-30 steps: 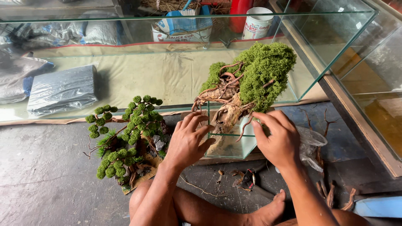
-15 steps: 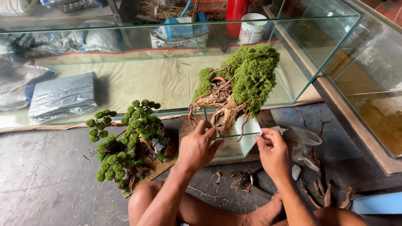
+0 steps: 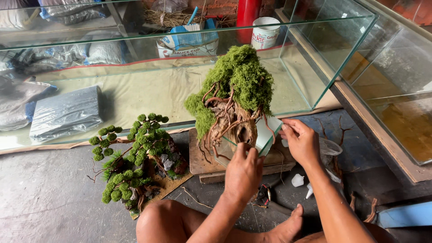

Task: The person is sitting on the floor assembling a moss-covered decorative piece inside a glass container. They use their hands to arrange moss and small twigs, pressing them into place around a central root structure.

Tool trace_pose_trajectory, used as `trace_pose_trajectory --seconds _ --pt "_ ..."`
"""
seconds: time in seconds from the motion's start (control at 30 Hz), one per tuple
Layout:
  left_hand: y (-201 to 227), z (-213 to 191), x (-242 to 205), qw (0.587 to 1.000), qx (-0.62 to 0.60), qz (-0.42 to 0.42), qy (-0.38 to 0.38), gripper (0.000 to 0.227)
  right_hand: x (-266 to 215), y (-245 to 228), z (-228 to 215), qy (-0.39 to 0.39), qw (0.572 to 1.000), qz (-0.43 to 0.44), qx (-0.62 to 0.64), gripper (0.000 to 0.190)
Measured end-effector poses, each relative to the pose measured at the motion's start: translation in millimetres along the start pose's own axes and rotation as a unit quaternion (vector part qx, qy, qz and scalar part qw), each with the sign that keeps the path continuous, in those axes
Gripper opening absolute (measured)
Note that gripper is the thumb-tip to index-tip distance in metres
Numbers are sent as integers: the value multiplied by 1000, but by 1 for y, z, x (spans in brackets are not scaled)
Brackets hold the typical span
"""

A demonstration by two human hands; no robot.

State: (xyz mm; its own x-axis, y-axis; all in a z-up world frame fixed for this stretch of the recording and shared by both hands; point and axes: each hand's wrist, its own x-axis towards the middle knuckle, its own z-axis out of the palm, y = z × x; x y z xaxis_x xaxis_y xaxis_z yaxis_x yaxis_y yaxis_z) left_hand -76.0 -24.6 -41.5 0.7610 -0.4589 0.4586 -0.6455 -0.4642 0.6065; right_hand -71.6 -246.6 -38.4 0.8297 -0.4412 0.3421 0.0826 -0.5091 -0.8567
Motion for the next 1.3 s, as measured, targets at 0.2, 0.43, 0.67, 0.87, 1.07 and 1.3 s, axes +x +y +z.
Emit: trace_pose_trajectory --seconds 0.2,0.43,0.67,0.87,1.07,1.3 --pt "26 16 0 998 -49 36 -34 18 35 23 -10 -41 998 47 2 31" --pt "39 -5 -10 996 -77 50 -18 58 59 -35 -18 -38 987 75 -133 30" --pt "6 -25 -76 973 -68 221 -8 23 105 -97 8 2 968 -229 -102 21" --pt "-106 48 -168 982 10 180 -51 12 136 -97 32 -26 961 -242 -135 31" --pt "-156 98 -201 973 61 210 -79 14 131 -106 34 -81 977 -130 -150 41" --pt "-162 110 -206 972 101 209 -45 17 123 -108 37 -139 990 -21 -25 49"
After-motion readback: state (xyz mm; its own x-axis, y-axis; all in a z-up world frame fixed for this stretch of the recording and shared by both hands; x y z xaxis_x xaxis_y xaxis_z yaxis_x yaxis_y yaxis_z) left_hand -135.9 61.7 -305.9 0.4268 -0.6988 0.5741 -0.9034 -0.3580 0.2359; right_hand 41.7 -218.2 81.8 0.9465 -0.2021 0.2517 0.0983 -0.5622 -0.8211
